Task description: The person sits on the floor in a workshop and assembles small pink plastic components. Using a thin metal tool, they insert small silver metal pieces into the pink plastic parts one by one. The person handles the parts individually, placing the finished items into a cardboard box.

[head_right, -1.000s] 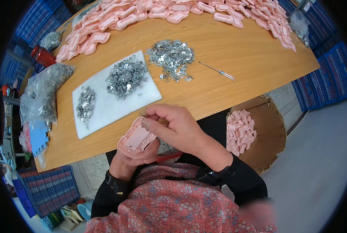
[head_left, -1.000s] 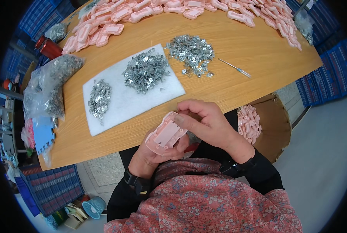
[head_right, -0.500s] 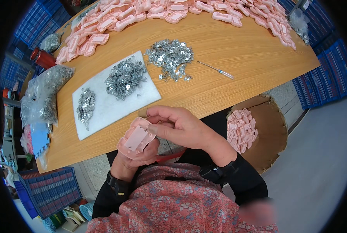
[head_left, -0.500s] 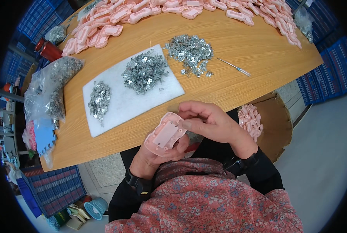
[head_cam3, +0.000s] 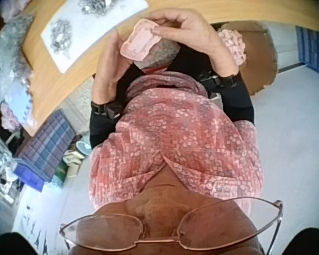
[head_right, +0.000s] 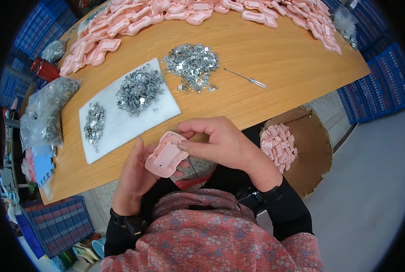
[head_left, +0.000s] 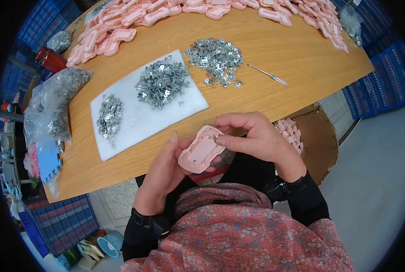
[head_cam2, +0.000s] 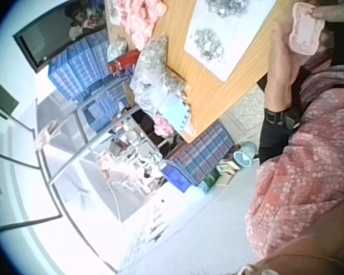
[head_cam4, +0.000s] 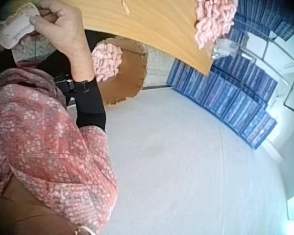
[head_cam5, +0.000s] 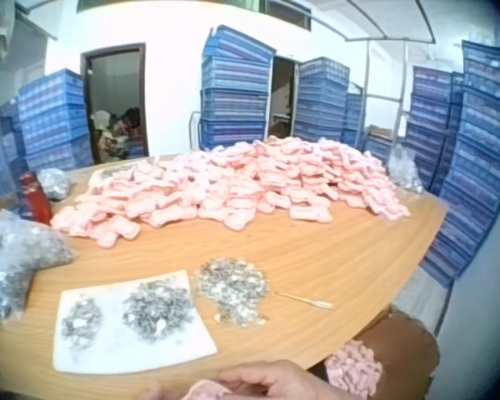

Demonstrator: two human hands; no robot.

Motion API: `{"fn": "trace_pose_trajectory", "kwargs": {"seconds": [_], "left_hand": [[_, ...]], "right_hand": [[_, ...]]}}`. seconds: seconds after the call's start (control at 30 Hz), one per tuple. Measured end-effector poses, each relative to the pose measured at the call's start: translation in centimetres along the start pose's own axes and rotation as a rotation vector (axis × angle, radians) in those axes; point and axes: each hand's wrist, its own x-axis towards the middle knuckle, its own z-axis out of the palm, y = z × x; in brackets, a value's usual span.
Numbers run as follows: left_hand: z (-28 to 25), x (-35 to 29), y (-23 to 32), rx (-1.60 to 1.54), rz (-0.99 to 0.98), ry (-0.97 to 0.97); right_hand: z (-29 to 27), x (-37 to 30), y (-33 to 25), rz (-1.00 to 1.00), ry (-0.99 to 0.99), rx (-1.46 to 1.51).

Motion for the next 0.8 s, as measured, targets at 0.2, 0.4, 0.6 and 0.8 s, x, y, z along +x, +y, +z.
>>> {"fn": "trace_pose_trajectory", "kwargs": {"seconds": [0.2, 0.4, 0.6, 0.8], "left_hand": [[1.1, -0.1, 0.6, 0.513, 0.174, 0.154], [0.6, 0.3, 0.3, 0.449, 0.143, 0.167], [0.4, 0.7, 1.0, 0.475, 0.163, 0.173], [-0.4, 1.2, 1.1, 0.473, 0.21, 0.198]], "right_hand": [[0.6, -0.4, -0.9, 0.02, 0.035, 0.0], [0.2, -0.6, 0.8, -0.107, 0.171, -0.089], [-7.0, 2.0, 2.9, -0.302, 0.674, -1.199], [-10.0, 2.8, 5.3, -0.143, 0.654, -1.248]]}}
